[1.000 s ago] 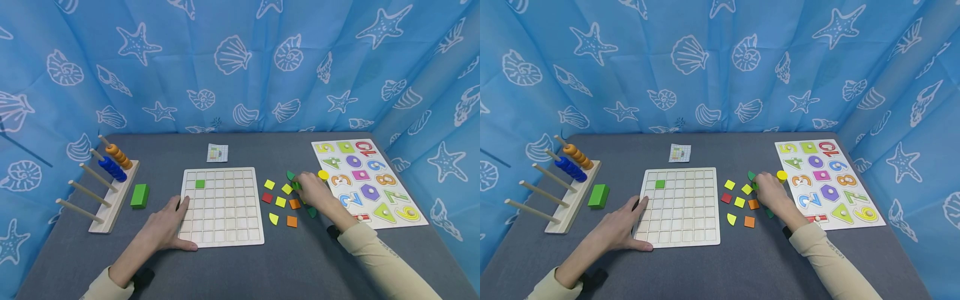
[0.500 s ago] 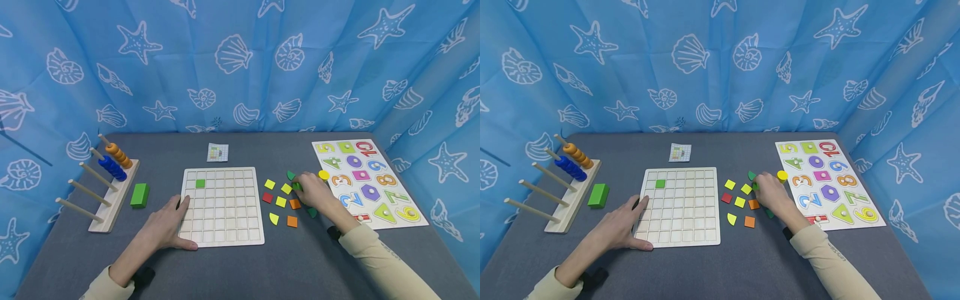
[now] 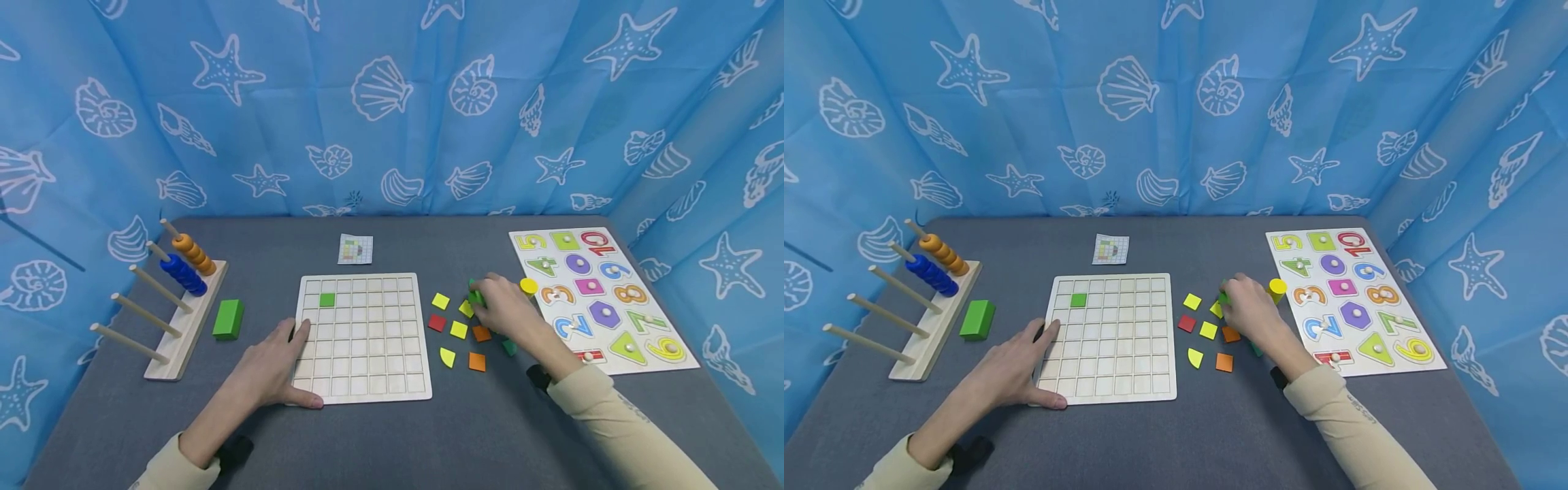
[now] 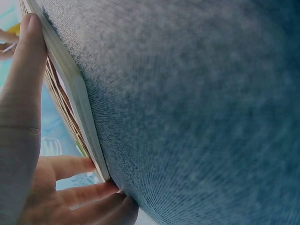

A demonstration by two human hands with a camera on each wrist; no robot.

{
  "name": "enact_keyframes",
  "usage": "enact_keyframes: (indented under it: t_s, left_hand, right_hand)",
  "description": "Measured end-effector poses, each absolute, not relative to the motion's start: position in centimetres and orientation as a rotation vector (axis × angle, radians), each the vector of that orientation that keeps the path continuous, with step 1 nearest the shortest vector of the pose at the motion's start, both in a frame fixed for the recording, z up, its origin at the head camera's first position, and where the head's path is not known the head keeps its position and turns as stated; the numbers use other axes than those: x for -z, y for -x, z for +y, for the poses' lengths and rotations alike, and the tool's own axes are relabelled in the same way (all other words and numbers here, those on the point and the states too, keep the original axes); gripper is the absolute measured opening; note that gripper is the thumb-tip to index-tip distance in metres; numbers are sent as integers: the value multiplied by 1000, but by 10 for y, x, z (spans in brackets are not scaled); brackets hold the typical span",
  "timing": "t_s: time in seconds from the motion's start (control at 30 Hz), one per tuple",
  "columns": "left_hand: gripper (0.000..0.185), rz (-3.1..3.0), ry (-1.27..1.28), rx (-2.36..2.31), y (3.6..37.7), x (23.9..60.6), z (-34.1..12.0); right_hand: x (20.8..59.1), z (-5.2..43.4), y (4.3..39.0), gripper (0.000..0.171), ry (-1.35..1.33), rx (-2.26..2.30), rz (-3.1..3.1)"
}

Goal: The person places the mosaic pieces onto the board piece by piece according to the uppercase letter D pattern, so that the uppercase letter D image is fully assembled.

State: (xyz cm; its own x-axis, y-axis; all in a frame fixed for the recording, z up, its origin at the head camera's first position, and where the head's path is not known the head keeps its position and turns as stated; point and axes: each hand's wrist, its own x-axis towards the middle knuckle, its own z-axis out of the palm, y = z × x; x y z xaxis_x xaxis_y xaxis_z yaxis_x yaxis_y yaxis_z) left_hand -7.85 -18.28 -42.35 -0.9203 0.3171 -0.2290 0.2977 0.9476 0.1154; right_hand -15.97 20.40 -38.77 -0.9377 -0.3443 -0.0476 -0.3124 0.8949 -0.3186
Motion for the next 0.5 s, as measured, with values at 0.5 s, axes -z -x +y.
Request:
enact_keyframes:
  t_s: [0.5]
  left_hand:
    - [135,2865,-480,-122,78,425,-183]
  right_hand:
    - [383,169,161,20,608,520,3006]
